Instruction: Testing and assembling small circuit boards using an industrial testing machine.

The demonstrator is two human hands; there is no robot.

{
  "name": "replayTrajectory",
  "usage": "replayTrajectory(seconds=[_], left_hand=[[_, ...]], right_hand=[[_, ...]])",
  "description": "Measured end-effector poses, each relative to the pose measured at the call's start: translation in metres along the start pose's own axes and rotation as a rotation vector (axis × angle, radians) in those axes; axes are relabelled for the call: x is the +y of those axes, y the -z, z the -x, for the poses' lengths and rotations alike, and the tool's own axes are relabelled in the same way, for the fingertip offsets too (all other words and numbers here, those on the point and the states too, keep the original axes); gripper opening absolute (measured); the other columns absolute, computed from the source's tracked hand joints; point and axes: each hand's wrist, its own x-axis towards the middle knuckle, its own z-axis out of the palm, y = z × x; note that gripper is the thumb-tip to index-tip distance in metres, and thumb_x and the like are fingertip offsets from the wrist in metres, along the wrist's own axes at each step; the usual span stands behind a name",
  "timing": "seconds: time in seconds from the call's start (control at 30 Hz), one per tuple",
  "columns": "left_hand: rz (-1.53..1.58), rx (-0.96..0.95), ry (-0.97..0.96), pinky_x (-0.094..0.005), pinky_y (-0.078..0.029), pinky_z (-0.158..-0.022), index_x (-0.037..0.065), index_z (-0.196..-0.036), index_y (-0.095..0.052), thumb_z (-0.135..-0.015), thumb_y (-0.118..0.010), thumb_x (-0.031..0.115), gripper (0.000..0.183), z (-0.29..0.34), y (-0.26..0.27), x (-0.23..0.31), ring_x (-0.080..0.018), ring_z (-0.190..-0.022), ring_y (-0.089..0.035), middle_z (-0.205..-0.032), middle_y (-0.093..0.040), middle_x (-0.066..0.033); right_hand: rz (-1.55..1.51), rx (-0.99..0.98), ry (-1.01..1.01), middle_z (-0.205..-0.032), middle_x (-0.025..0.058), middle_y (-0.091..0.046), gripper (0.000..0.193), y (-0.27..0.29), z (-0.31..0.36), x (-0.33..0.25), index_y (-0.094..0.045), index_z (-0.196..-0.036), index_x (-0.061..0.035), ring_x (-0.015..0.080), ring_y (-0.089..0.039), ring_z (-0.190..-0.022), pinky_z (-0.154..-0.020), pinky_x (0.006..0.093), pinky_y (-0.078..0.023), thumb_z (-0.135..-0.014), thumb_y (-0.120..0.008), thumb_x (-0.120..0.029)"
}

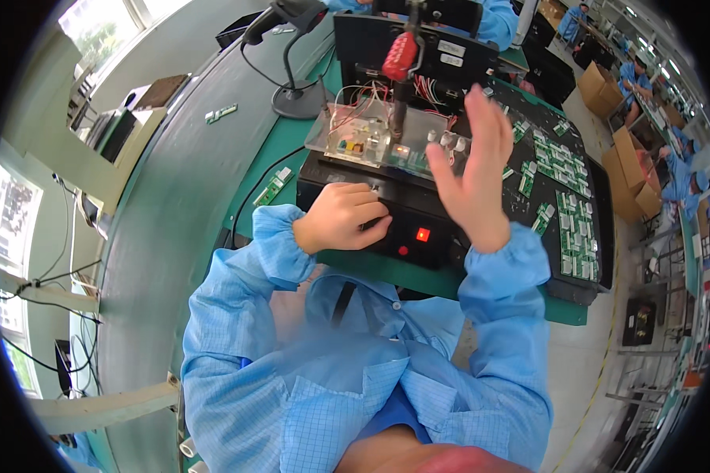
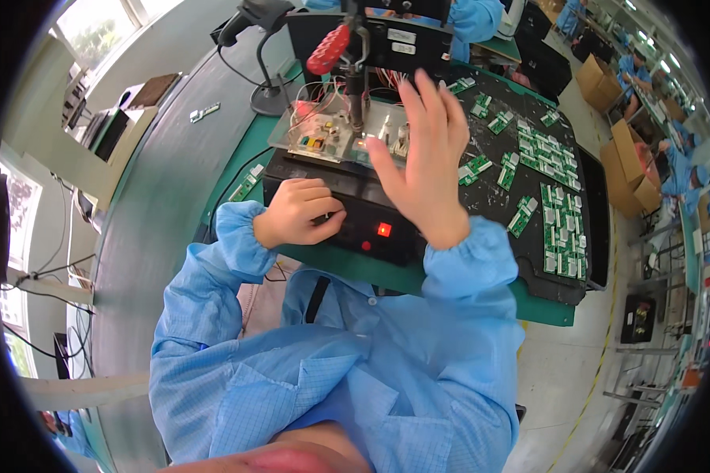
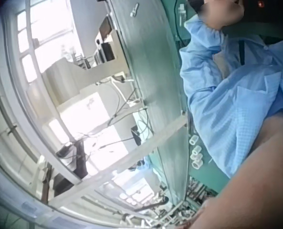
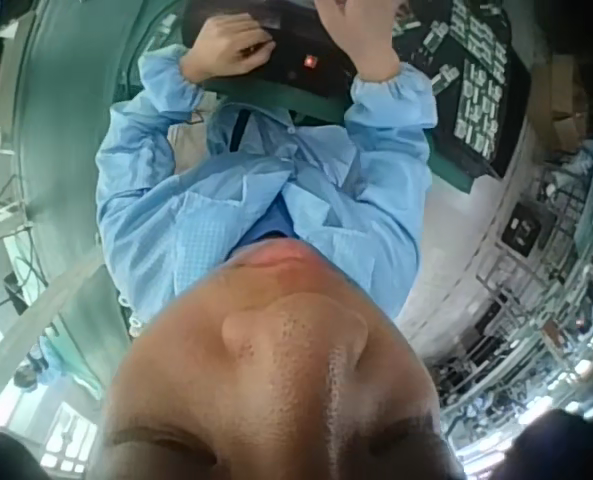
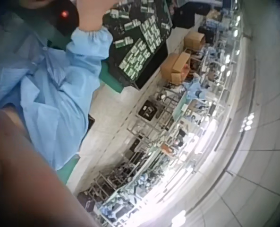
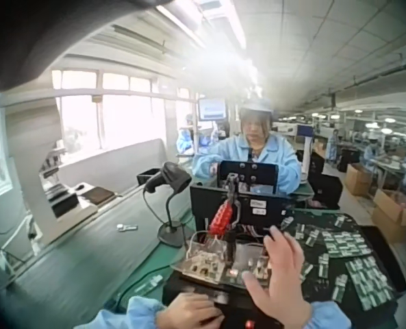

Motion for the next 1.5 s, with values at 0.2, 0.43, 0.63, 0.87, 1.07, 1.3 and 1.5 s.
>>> replayTrajectory(seconds=[0.2,0.43,0.63,0.87,1.07,1.3,1.5], left_hand=[[-0.019,0.146,0.055,-0.0411,-0.047,-0.094,0.004,-0.100,-0.067,-0.077,-0.071,0.014,0.026,-0.011,-0.028,0.014,-0.0294,-0.106,-0.058,-0.103,-0.060,-0.0101],[-0.132,0.238,0.061,-0.0418,-0.047,-0.096,0.003,-0.112,-0.065,-0.082,-0.067,0.016,0.033,-0.026,-0.039,0.006,-0.0306,-0.113,-0.058,-0.116,-0.060,-0.0124],[-0.247,0.109,0.249,-0.0424,-0.045,-0.100,-0.002,-0.110,-0.065,-0.083,-0.068,0.031,0.044,-0.046,-0.058,-0.032,-0.0337,-0.109,-0.059,-0.118,-0.061,-0.0188],[-0.061,0.228,0.266,-0.0444,-0.045,-0.098,0.004,-0.106,-0.068,-0.077,-0.071,0.023,0.035,-0.050,-0.057,-0.042,-0.0384,-0.106,-0.059,-0.111,-0.062,-0.0178],[0.012,0.263,0.097,-0.0398,-0.051,-0.084,0.007,-0.093,-0.069,-0.073,-0.073,0.006,0.021,-0.029,-0.026,-0.016,-0.0312,-0.092,-0.064,-0.095,-0.065,-0.0110],[0.504,0.924,0.507,-0.0370,-0.055,-0.073,0.003,-0.095,-0.064,-0.085,-0.074,0.004,0.014,0.011,0.071,-0.086,-0.0198,-0.087,-0.067,-0.094,-0.070,-0.0078],[1.576,0.866,0.859,-0.0377,-0.058,-0.088,-0.004,-0.104,-0.060,-0.098,-0.060,0.010,0.016,-0.032,0.057,-0.238,-0.0294,-0.099,-0.067,-0.104,-0.068,-0.0176]], right_hand=[[0.255,-0.097,0.653,-0.136,0.0088,-0.059,0.043,-0.033,-0.103,0.009,-0.057,-0.133,-0.0091,0.0296,-0.051,-0.126,-0.109,0.0415,-0.034,-0.095,-0.065,-0.026],[-0.304,-0.050,0.010,-0.091,0.0098,-0.063,0.018,-0.046,-0.205,0.011,-0.057,-0.107,-0.0062,0.0256,-0.059,-0.083,-0.079,0.0366,-0.046,-0.100,-0.056,-0.023],[-0.398,-0.305,-0.336,-0.080,0.0023,-0.060,0.038,-0.090,-0.211,0.154,-0.063,-0.098,-0.0063,0.0118,-0.054,-0.071,-0.068,0.0294,-0.044,-0.106,-0.045,-0.039],[-0.161,-0.138,-0.345,-0.111,0.0052,-0.070,0.033,-0.014,-0.130,0.037,-0.064,-0.117,-0.0015,0.0140,-0.062,-0.103,-0.091,0.0288,-0.046,-0.105,-0.051,-0.030],[0.054,-0.097,-0.370,-0.118,0.0095,-0.068,0.024,0.076,0.005,0.027,-0.064,-0.118,-0.0006,0.0181,-0.062,-0.109,-0.098,0.0301,-0.045,-0.104,-0.053,-0.017],[0.124,0.097,-0.774,-0.114,0.0130,-0.065,0.038,0.130,0.209,-0.011,-0.047,-0.137,0.0008,0.0208,-0.060,-0.108,-0.100,0.0354,-0.044,-0.100,-0.055,-0.005],[0.422,0.062,-0.709,-0.113,0.0110,-0.066,0.040,0.086,0.225,-0.017,-0.052,-0.134,-0.0008,0.0252,-0.058,-0.107,-0.098,0.0388,-0.041,-0.096,-0.060,-0.010]])
